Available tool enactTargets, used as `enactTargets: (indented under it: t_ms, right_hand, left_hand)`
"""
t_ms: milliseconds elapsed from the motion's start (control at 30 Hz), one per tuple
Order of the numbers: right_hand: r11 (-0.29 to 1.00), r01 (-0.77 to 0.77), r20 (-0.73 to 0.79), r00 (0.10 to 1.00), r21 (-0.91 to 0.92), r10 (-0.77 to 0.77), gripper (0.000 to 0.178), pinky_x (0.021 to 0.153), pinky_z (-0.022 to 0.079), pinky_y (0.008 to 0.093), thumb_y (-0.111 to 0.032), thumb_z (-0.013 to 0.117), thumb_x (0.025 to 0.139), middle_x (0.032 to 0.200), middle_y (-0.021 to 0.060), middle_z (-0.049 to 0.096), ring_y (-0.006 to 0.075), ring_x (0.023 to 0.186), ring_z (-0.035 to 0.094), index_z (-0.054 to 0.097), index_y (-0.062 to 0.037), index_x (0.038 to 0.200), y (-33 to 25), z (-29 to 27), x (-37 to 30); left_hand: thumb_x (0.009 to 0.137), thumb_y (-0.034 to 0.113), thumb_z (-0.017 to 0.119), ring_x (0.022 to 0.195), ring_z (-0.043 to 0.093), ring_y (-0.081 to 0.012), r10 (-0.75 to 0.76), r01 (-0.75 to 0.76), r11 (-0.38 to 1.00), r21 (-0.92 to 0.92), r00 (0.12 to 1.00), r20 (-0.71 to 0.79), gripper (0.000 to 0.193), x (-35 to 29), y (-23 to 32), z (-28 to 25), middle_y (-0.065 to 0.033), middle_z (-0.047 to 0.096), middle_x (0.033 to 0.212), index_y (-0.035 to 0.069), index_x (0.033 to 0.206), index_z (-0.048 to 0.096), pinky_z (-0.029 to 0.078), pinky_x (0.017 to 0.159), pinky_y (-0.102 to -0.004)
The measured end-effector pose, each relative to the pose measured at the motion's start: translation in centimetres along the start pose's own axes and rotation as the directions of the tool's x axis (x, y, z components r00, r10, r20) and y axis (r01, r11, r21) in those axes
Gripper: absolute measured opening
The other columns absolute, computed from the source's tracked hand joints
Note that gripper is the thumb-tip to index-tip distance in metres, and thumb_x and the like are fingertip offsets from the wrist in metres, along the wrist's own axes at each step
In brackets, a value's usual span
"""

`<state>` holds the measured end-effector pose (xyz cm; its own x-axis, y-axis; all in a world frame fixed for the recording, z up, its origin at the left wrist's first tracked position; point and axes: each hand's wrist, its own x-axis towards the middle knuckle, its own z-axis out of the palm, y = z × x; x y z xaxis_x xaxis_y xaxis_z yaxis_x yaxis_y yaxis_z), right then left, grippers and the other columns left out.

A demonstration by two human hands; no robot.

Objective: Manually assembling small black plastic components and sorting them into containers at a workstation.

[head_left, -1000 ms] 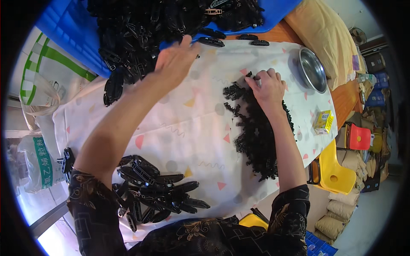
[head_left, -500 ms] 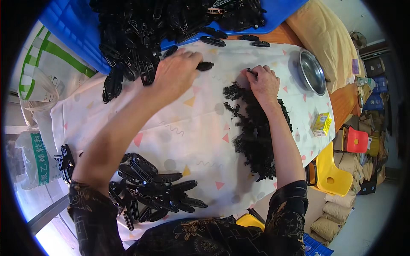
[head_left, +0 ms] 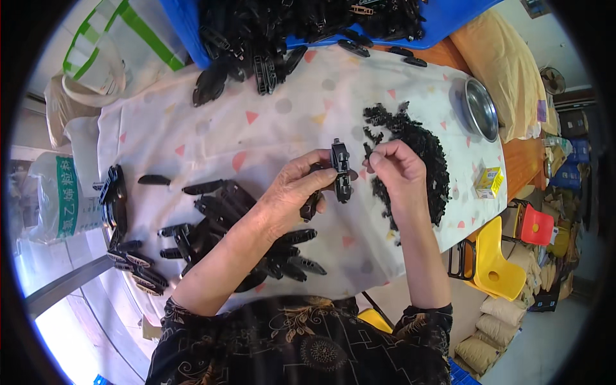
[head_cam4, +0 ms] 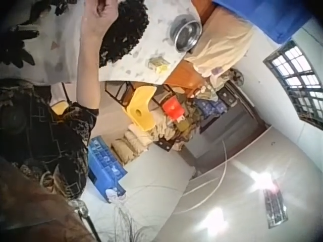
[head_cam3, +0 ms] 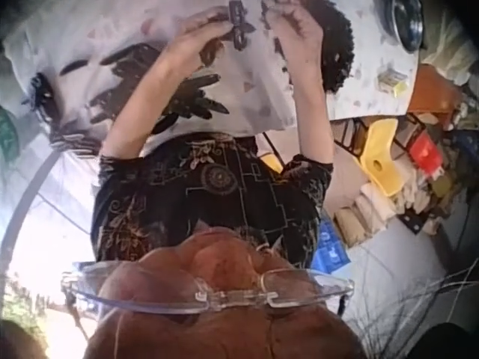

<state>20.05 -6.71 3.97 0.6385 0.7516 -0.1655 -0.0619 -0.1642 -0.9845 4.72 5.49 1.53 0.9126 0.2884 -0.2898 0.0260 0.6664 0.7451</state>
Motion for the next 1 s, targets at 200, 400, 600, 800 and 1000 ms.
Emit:
enactTargets:
  t_ms: [200,400,600,800,1000]
  right_hand:
    - [0.997,0.053,0.003,0.999,0.064,-0.054,0.006,0.079,0.044,0.0238,-0.006,0.064,0.085,0.091,0.0022,0.061,0.0087,0.081,0.055,0.061,-0.0034,0.089,-0.8,1.7,-4.2]
    - [0.960,0.050,0.011,0.998,0.275,-0.055,0.005,0.087,0.042,0.0280,-0.007,0.066,0.084,0.109,0.0055,0.056,0.0116,0.097,0.053,0.063,-0.0034,0.084,-0.1,3.3,-5.8]
    - [0.948,0.059,-0.013,0.998,0.314,-0.058,0.003,0.085,0.045,0.0259,-0.003,0.066,0.085,0.111,0.0061,0.055,0.0109,0.095,0.054,0.063,-0.0021,0.085,0.3,4.0,-6.2]
    - [0.948,0.049,-0.016,0.999,0.314,-0.047,0.004,0.083,0.044,0.0261,-0.003,0.065,0.085,0.109,0.0057,0.056,0.0108,0.093,0.054,0.061,-0.0034,0.085,1.7,4.0,-6.0]
    - [0.965,-0.005,0.009,1.000,0.262,0.002,0.019,0.085,0.044,0.0268,-0.005,0.064,0.086,0.105,0.0032,0.058,0.0108,0.094,0.053,0.057,-0.0026,0.104,2.3,3.8,-6.0]
  left_hand:
    - [0.092,0.015,0.054,0.087,0.062,-0.0094,0.036,-0.031,0.993,-0.117,0.999,0.038,0.024,-2.2,-1.2,1.0,-0.0061,0.064,0.107,0.007,0.115,0.053,0.042,0.052,-0.0182]
    - [0.092,0.014,0.055,0.089,0.056,-0.0059,0.036,-0.037,0.993,-0.113,0.999,-0.006,0.021,-3.0,-1.4,1.5,0.0027,0.059,0.099,0.011,0.113,0.055,0.042,0.056,-0.0195]
    - [0.093,0.013,0.054,0.087,0.053,-0.0049,0.061,-0.062,0.998,-0.016,0.997,-0.044,0.025,-3.3,-1.4,1.6,0.0022,0.057,0.100,0.011,0.118,0.054,0.043,0.058,-0.0200]
    - [0.093,0.012,0.052,0.085,0.051,-0.0051,0.051,-0.043,0.991,0.125,0.997,-0.060,0.028,-3.1,-1.8,1.4,-0.0006,0.056,0.104,0.008,0.121,0.053,0.043,0.057,-0.0196]
    - [0.083,0.009,0.064,0.069,0.056,-0.0109,0.012,0.006,0.924,0.383,0.999,-0.043,0.060,-3.1,-2.2,1.6,-0.0062,0.060,0.097,0.011,0.135,0.034,0.047,0.059,-0.0248]
